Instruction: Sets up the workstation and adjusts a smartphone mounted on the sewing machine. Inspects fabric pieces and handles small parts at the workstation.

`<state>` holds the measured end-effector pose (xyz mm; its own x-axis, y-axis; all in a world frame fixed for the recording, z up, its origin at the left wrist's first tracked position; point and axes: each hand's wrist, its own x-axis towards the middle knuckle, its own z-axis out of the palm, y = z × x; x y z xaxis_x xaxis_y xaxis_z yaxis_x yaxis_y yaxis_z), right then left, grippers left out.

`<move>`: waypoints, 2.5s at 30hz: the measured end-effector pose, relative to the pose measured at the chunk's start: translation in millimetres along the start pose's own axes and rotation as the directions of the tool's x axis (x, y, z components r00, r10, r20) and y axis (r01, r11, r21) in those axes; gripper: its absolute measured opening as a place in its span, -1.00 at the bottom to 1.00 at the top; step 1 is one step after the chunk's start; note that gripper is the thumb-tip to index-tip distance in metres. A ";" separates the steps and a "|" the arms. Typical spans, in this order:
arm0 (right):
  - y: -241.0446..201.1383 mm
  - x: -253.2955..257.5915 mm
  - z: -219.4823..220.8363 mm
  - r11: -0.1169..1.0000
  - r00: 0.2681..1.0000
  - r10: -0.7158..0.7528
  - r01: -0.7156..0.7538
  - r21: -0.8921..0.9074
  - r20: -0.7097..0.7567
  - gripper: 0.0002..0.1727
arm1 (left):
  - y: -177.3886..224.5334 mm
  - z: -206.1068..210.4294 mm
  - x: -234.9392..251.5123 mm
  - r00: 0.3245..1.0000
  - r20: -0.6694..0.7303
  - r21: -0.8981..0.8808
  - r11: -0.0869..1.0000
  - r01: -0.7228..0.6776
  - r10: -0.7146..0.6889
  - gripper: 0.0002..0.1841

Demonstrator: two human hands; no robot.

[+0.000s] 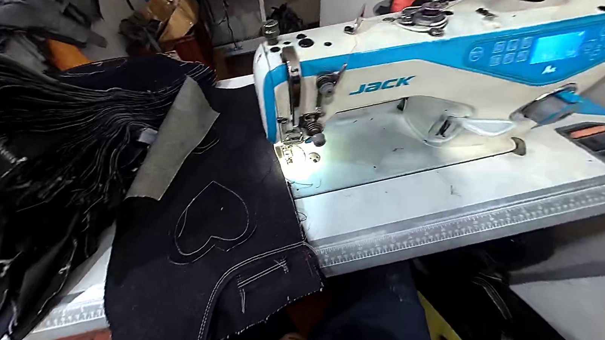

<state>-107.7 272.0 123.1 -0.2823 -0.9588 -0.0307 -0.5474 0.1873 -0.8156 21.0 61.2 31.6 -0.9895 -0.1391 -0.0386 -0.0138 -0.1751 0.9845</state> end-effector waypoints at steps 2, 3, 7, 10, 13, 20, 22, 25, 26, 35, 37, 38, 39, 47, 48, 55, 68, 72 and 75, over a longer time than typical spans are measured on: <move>2.2 18.1 18.1 0.981 0.968 -0.187 0.176 -0.078 -0.167 -0.73 | 5.6 0.0 -9.9 0.998 -0.029 -0.167 0.985 0.042 -0.048 -0.69; 3.8 26.4 24.6 0.965 0.942 -0.262 0.256 -0.055 -0.210 -0.74 | 7.8 0.9 -12.9 0.997 -0.046 -0.221 0.974 0.048 -0.059 -0.69; 11.1 43.1 52.5 0.913 0.902 -0.390 0.404 0.047 -0.185 -0.68 | 6.4 0.2 -16.3 0.996 -0.062 -0.353 0.935 0.031 -0.056 -0.73; 18.9 44.0 60.3 0.915 0.912 -0.404 0.404 -0.013 -0.074 -0.68 | 8.7 0.2 -17.1 0.992 -0.033 -0.391 0.915 0.102 -0.125 -0.73; 18.8 40.8 61.0 0.942 0.942 -0.336 0.336 0.004 -0.006 -0.27 | 6.1 0.8 -21.8 0.995 -0.043 -0.383 0.921 0.066 -0.089 -0.72; 31.3 33.2 88.4 0.808 0.868 -0.136 0.376 0.453 -0.477 -0.46 | -7.6 -10.6 -18.5 0.995 0.009 -0.520 0.851 -0.077 0.096 -0.71; 33.0 27.5 76.3 0.695 0.868 -0.058 0.389 0.604 -0.493 -0.75 | -9.0 -11.2 -20.9 0.998 0.012 -0.542 0.839 -0.040 0.055 -0.70; 41.5 19.7 58.5 0.973 0.888 -0.079 0.167 0.158 -0.453 -0.67 | -8.7 -10.3 -22.5 1.000 0.004 -0.511 0.860 0.009 -0.008 -0.72; 46.7 19.1 56.5 0.994 0.894 -0.107 0.084 -0.071 -0.436 -0.56 | -7.8 -9.6 -22.0 1.000 0.008 -0.487 0.873 0.024 -0.024 -0.72; 33.7 34.7 39.0 0.951 0.874 -0.300 0.304 -0.053 -0.383 -0.64 | 2.1 2.9 -10.9 0.995 -0.017 0.040 0.995 -0.096 0.097 -0.65; 27.6 31.7 46.0 0.943 0.895 -0.307 0.331 0.021 -0.325 -0.66 | 4.5 4.0 -9.5 0.985 -0.029 0.188 0.968 -0.164 0.173 -0.79; 28.1 28.1 50.4 0.944 0.905 -0.306 0.328 0.029 -0.295 -0.66 | 5.0 4.2 -9.6 0.984 -0.033 0.196 0.967 -0.166 0.175 -0.80; 30.6 23.6 53.9 0.948 0.914 -0.301 0.318 0.021 -0.272 -0.66 | 5.0 4.0 -9.9 0.988 -0.032 0.162 0.976 -0.142 0.149 -0.79; 61.6 -19.7 51.1 0.979 0.950 -0.205 0.203 -0.032 -0.237 -0.66 | -5.2 -7.1 -11.7 0.997 0.076 -0.497 0.867 0.032 0.007 -0.55; 63.8 -23.2 48.8 0.981 0.951 -0.194 0.191 -0.034 -0.241 -0.66 | -2.8 -5.1 -11.7 0.999 0.034 -0.488 0.872 0.037 -0.024 -0.62; 69.2 -18.2 34.8 0.988 0.857 -0.151 0.109 -0.113 -0.493 -0.50 | -5.2 -6.3 -12.2 1.000 0.008 -0.478 0.878 0.027 -0.027 -0.76; 48.2 77.2 55.7 0.959 0.745 -0.249 0.101 -0.265 -0.619 -0.48 | 11.7 4.9 -11.0 0.993 0.064 -0.150 0.985 -0.085 0.095 -0.03; 72.1 50.5 66.9 0.961 0.711 -0.175 -0.029 -0.277 -0.681 -0.43 | 9.3 2.5 -15.2 0.993 0.063 -0.144 0.986 -0.086 0.096 -0.05; 84.4 29.4 68.1 0.962 0.694 -0.118 -0.097 -0.254 -0.710 -0.39 | 3.7 2.4 -14.7 0.993 0.100 -0.181 0.983 -0.039 0.058 -0.07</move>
<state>-108.5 245.1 14.0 -0.6912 -0.5358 0.4850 -0.6996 0.3278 -0.6349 35.1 65.0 36.3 -0.9981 -0.0511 0.0356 0.0511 -0.3433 0.9378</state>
